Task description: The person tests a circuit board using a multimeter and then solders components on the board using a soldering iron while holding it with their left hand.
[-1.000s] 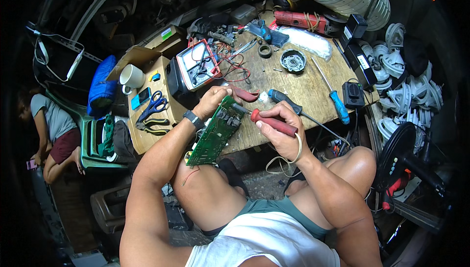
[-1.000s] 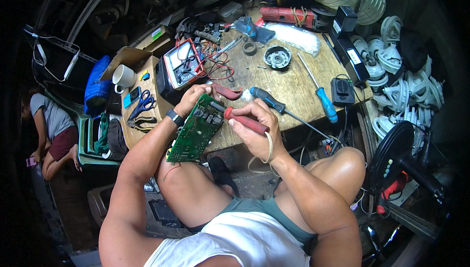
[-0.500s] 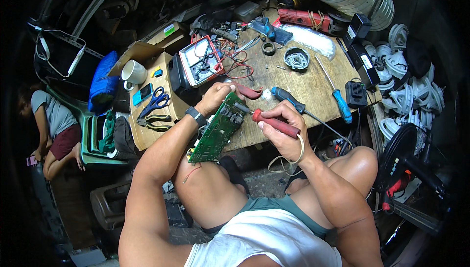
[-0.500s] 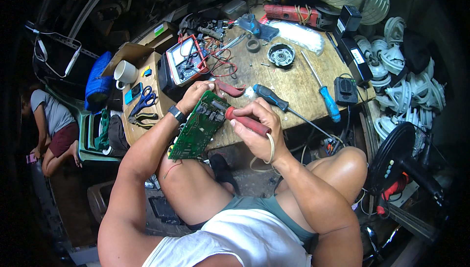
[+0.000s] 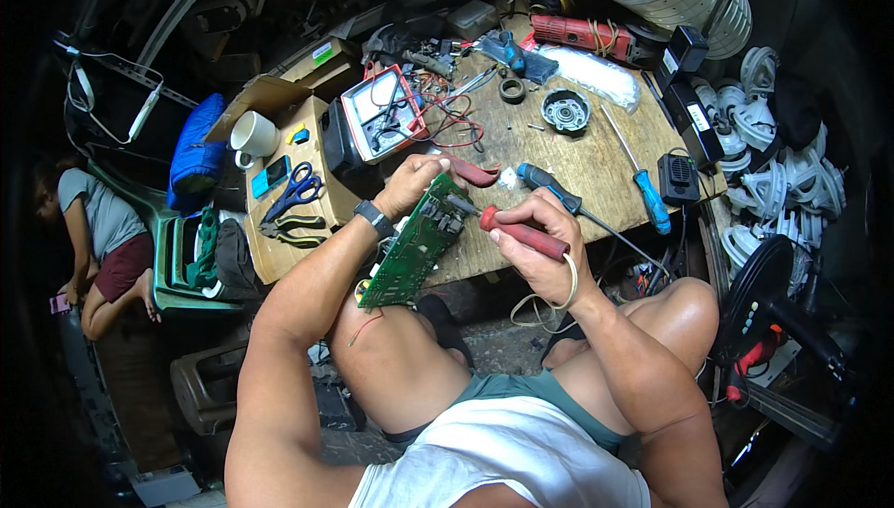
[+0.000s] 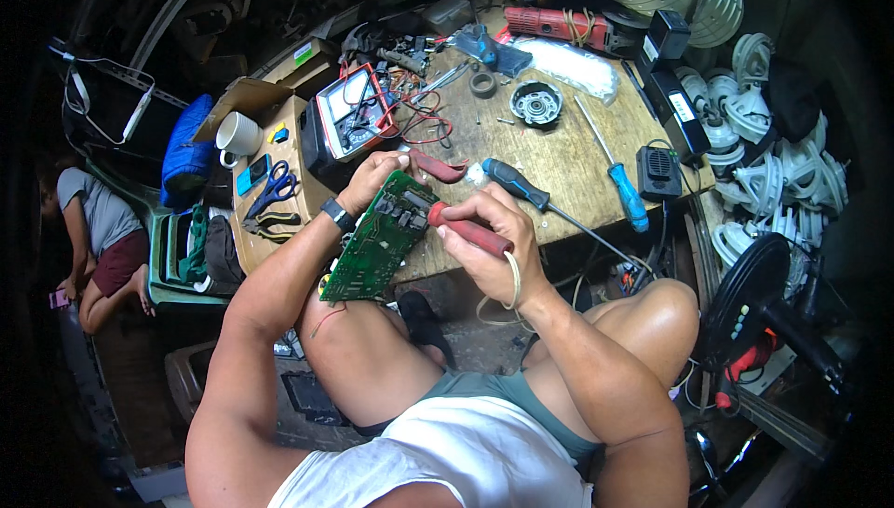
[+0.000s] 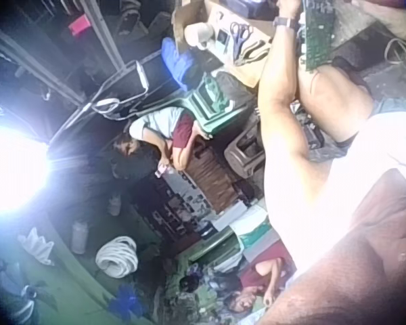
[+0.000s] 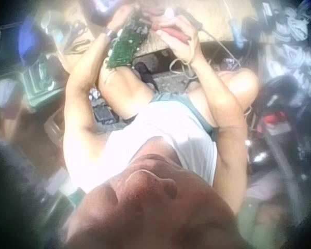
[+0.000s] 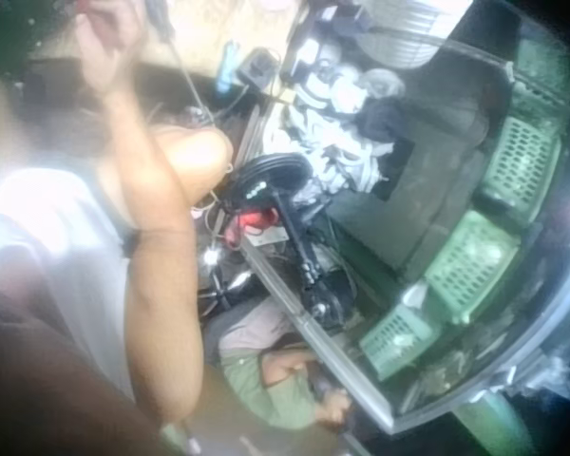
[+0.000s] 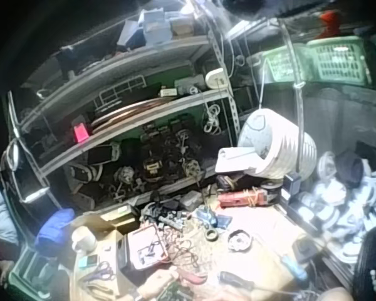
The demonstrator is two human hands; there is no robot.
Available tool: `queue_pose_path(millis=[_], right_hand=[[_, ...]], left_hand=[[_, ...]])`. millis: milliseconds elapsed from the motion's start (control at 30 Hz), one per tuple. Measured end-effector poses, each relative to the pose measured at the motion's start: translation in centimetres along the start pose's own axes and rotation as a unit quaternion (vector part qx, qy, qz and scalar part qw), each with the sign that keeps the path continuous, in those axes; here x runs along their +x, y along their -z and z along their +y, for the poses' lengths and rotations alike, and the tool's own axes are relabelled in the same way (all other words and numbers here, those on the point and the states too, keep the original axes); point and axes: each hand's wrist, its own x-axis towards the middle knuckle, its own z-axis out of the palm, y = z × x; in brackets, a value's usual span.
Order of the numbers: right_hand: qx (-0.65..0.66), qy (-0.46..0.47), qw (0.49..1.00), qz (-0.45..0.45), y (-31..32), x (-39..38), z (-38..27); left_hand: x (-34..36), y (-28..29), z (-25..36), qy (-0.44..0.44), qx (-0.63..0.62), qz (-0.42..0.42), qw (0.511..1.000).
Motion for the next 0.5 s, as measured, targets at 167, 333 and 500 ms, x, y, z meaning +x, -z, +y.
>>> queue_pose_path(millis=[167,333,500], right_hand=[[-0.053,0.054,0.995,-0.059,0.6,0.5,-0.9],[-0.089,0.080,0.990,-0.072,0.2,0.3,-2.0],[-0.107,0.105,0.986,-0.075,0.1,0.1,-1.8]], left_hand=[[0.0,-0.5,0.8,0.004,0.015,0.024,1.000],[0.2,-0.4,0.3,-0.020,0.011,0.021,1.000],[0.6,-0.9,0.7,-0.012,0.007,0.023,1.000]])
